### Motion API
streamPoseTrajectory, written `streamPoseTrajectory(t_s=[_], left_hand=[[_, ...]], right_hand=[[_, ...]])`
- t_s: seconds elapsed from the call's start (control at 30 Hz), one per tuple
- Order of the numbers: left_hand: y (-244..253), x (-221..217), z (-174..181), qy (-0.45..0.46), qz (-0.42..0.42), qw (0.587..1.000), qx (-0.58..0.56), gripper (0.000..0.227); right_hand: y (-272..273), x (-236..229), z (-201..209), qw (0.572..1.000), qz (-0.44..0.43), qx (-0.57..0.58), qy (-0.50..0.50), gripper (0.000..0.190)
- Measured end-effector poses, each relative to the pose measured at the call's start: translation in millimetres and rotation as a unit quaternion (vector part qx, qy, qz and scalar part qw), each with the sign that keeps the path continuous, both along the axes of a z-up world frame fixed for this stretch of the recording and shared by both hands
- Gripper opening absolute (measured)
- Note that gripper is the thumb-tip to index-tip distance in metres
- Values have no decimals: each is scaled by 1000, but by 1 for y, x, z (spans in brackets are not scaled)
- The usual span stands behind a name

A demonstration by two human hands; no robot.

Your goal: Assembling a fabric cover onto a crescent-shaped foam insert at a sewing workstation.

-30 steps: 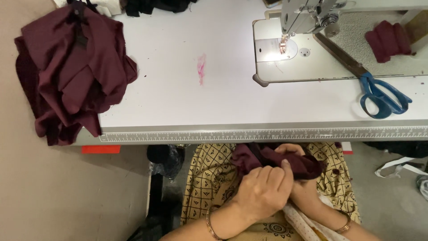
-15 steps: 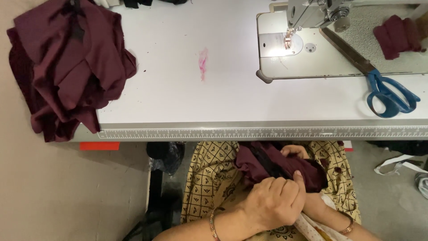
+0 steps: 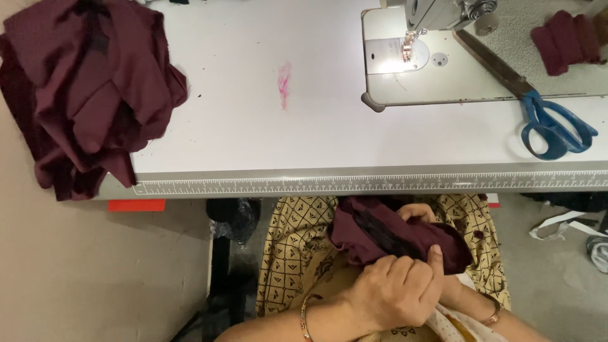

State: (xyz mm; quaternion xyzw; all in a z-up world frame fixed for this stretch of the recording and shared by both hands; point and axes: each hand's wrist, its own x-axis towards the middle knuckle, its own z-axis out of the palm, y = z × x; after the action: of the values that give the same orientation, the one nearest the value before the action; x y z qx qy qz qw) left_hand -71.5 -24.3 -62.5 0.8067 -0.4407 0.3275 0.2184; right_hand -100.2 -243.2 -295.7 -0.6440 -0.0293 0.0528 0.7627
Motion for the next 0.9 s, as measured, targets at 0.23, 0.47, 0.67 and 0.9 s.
streamPoseTrajectory(t_s=[0.23, 0.47, 0.67, 0.9], left_hand=[[12, -4, 1, 52, -41, 998, 13, 35], [18, -4, 1, 40, -49, 998, 27, 35], [22, 2, 9, 41, -60, 997, 19, 32], [38, 8, 29, 63, -37, 997, -32, 32]], right_hand=[[-8, 0, -13, 999, 12, 25, -21, 18], [8, 11, 27, 952, -1, -302, 58, 33], [33, 38, 103, 957, -20, -267, -108, 35], [74, 68, 154, 975, -23, 195, 105, 33]])
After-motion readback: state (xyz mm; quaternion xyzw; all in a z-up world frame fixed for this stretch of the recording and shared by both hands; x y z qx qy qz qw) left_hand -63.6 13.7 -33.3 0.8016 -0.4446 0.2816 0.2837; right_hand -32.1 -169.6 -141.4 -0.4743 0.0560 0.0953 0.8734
